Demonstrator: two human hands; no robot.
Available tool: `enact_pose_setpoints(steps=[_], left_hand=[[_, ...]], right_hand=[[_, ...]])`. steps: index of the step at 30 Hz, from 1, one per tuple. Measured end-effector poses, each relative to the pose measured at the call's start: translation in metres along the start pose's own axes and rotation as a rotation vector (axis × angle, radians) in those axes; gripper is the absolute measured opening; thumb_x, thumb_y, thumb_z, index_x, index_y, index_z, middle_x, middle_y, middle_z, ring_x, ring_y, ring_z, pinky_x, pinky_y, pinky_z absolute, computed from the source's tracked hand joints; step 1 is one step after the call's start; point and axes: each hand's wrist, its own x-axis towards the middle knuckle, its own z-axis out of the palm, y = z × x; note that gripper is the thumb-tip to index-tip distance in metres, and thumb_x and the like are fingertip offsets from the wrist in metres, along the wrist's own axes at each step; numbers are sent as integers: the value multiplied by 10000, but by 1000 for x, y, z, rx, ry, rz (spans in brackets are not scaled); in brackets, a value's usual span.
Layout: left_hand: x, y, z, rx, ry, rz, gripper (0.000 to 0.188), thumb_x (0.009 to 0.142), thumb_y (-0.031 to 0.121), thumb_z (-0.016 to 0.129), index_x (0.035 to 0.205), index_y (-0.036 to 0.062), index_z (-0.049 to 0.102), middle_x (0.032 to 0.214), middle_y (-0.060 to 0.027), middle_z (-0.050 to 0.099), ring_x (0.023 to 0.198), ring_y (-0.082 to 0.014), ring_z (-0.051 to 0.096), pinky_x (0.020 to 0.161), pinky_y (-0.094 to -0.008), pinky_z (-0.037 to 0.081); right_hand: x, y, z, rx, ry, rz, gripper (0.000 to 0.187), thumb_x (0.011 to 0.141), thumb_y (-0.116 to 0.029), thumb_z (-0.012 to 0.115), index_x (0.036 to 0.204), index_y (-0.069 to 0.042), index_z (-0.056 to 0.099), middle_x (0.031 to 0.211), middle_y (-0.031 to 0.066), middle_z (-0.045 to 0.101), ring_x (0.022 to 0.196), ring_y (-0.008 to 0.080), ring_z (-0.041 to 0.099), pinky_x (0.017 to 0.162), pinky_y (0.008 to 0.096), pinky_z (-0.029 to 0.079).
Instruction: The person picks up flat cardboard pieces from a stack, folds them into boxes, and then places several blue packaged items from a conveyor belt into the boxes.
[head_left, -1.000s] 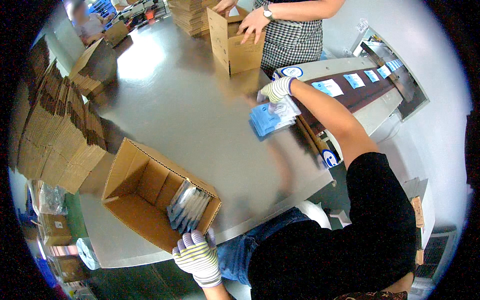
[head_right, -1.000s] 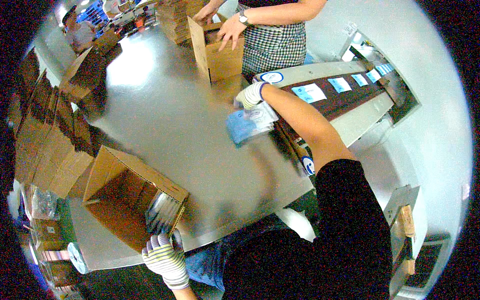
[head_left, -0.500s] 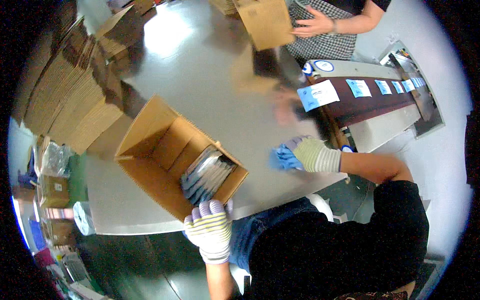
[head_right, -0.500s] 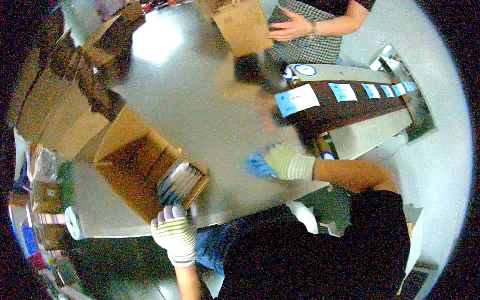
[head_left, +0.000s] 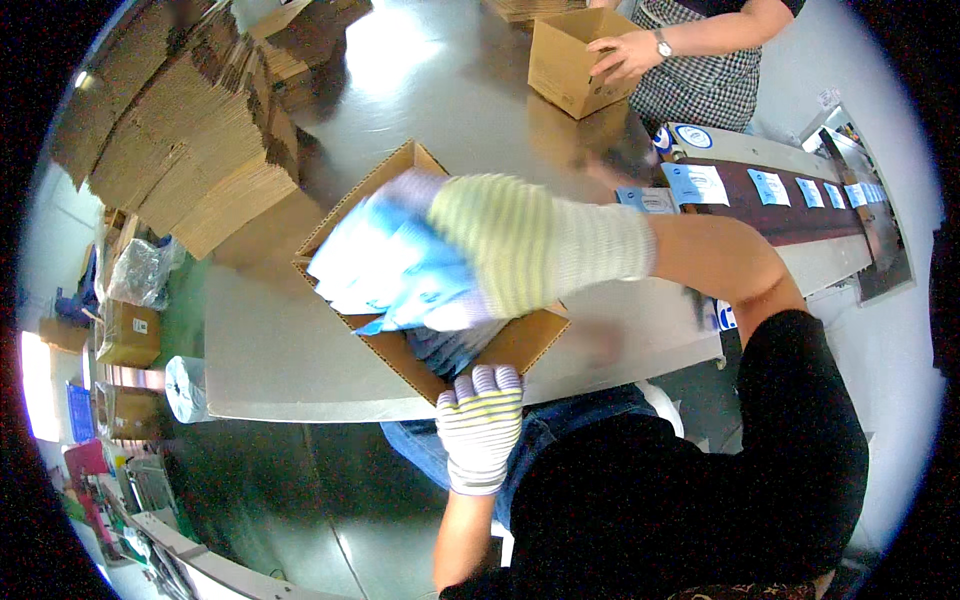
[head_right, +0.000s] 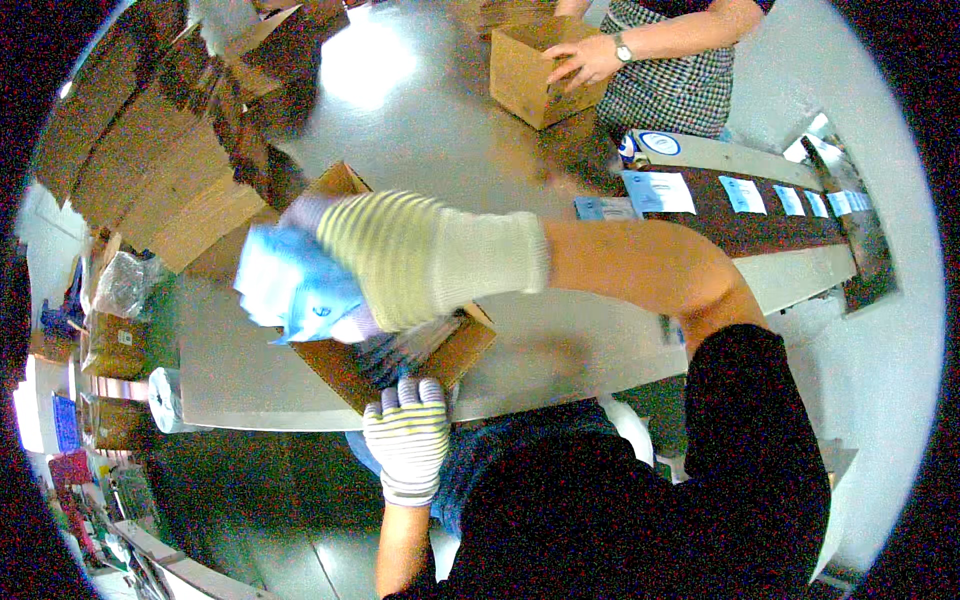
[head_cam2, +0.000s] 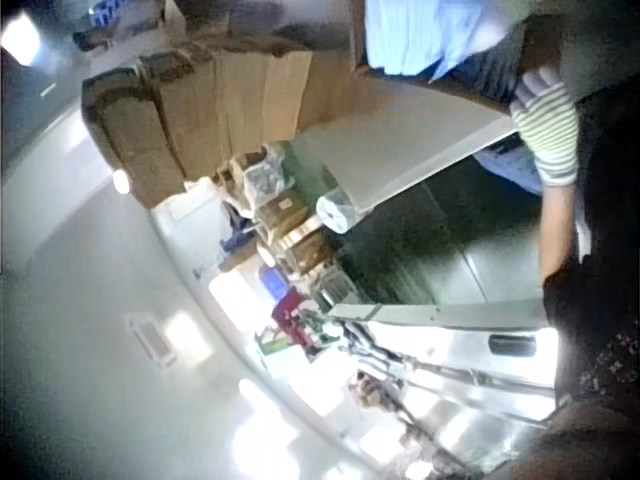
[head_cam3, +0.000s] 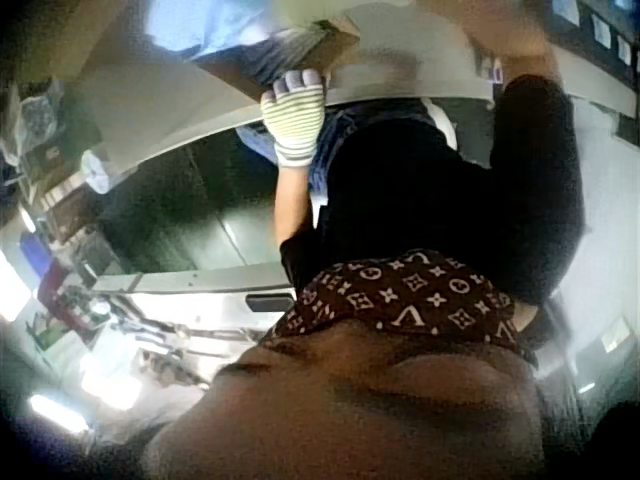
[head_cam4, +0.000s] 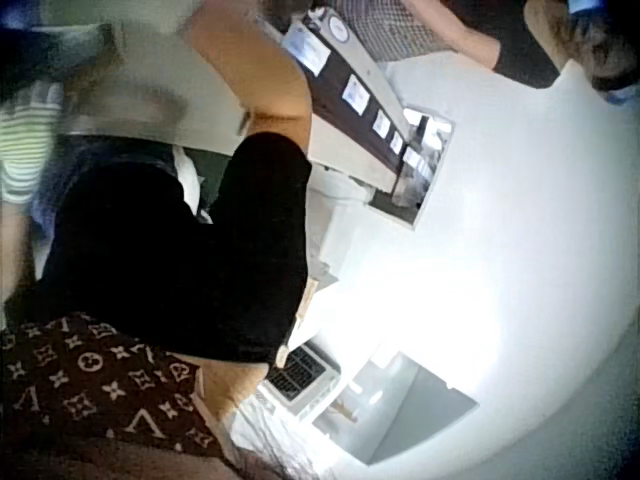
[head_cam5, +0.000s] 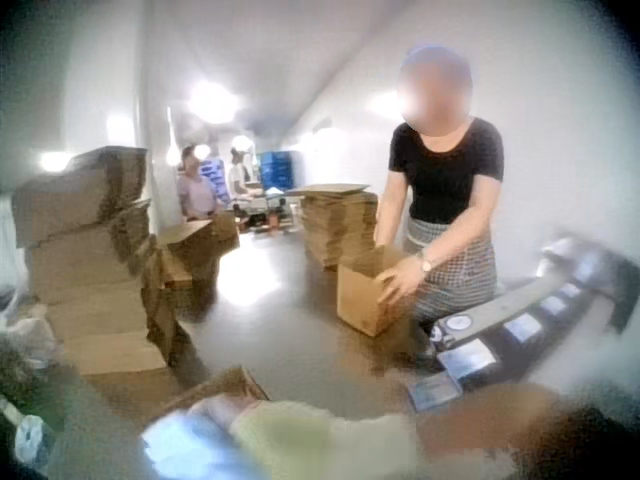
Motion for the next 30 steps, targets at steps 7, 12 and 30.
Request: enact_pose_setpoints(steps=[7, 12, 30], left_hand=[[-16, 8, 1, -3, 6, 36, 83, 750, 235, 530, 775, 159, 509, 714, -2, 502, 622, -146, 502, 525, -320, 369], [-22, 10, -3, -16, -17, 5, 93, 756, 246, 529, 805, 167, 520, 741, 4, 522, 635, -152, 512, 549, -329, 369], [-22, 13, 18, 0, 147, -40, 285, 785, 360, 651, 900, 109, 576, 762, -57, 553, 704, -241, 541, 645, -383, 386]], right_hand=[[19, 3, 80, -476, -656, -9, 503, 772, -273, 639, 1197, -30, 524, 1147, 182, 560, 985, 354, 591, 826, 514, 491], [7, 4, 17, -137, -3, -95, 540, 779, -345, 662, 1200, -39, 517, 1150, 176, 568, 1037, 358, 569, 866, 451, 478], [-274, 158, -137, -519, 57, 964, 392, 841, -350, 625, 1055, -21, 616, 995, 192, 660, 938, 347, 629, 839, 405, 489]])
